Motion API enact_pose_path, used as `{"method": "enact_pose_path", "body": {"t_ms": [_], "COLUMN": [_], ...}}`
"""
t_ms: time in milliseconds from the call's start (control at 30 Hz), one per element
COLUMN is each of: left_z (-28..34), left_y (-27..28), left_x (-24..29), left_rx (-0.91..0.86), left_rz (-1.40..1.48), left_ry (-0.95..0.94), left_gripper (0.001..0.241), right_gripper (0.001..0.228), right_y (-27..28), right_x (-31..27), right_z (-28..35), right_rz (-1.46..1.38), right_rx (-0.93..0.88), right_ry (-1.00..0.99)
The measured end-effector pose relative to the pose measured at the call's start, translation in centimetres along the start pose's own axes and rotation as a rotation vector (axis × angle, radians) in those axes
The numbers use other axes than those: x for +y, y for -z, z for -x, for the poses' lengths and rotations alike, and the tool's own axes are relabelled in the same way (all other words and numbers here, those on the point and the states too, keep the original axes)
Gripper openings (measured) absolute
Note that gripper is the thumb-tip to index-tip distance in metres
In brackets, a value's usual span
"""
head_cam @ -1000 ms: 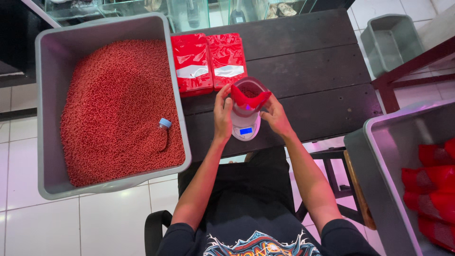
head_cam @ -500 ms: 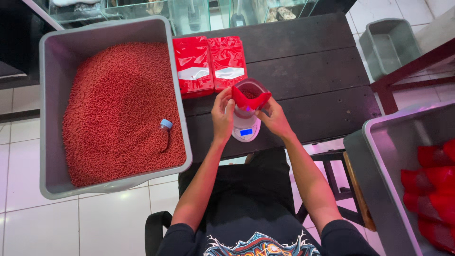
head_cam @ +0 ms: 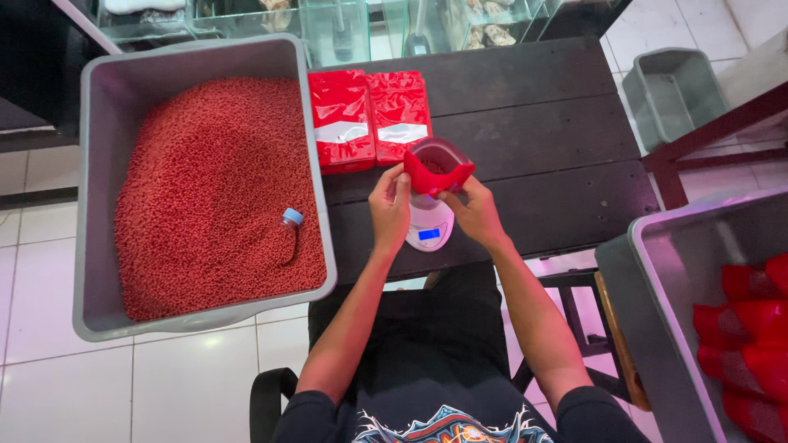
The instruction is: The person uses a small scoop to transfer red fish food pellets from a large bin into a red bag, places the bag on a digital scale to check the weight, and then places the filled bag into a separate bin.
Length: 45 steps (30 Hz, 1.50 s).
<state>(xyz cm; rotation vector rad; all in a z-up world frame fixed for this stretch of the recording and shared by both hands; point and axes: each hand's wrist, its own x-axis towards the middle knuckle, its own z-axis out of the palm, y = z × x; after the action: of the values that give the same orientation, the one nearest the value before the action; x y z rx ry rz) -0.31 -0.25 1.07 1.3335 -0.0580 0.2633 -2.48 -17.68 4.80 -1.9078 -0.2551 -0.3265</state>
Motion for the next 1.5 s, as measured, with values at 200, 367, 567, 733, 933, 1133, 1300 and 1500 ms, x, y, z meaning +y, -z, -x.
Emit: {"method": "enact_pose_path", "body": {"t_ms": [200,367,567,733,933,1133,1300,1500], "left_z": [0.8,1.4,1.3,0.8,1.9,4.1,4.9,4.7], "left_y": [-0.2,0.4,3.2,7.6,14.5,20.9,23.8,25.9], "left_x": [6.8,10.1,14.6,16.8,18.1,20.6,20.9,18.1], "left_rx": [-0.118,0.015,0.139,0.211,0.377,0.519,0.560,0.560], "left_rz": [-0.072,-0.227,-0.261,-0.215,-0.224,-0.476,-0.656,-0.777], "left_ry": [-0.220,-0.323,-0.405,-0.462,-0.439,-0.382,-0.364,-0.340], "left_gripper": [0.116,0.141,0.127,0.120,0.112,0.107,0.104,0.103], "right_gripper": [0.035,0.027,0.027,0.039,0.039,0.033,0.050,0.042], "right_y": [-1.1,-3.2,-5.5,-8.2,-13.5,-20.8,-28.6,-26.8], "right_x": [-2.2,-7.2,-12.5,-13.2,-16.1,-15.3,-7.1,-9.2], "right_z": [-1.0,-1.9,-3.9,-6.4,-9.0,-11.0,-10.4,-11.3], "right_rz": [-0.015,0.052,0.005,-0.023,0.023,0.263,0.883,0.750], "right_rx": [0.030,0.013,-0.106,-0.332,-0.633,-1.086,-1.280,-1.246], "right_ry": [0.074,0.327,0.485,0.536,0.580,0.675,0.667,0.750]}}
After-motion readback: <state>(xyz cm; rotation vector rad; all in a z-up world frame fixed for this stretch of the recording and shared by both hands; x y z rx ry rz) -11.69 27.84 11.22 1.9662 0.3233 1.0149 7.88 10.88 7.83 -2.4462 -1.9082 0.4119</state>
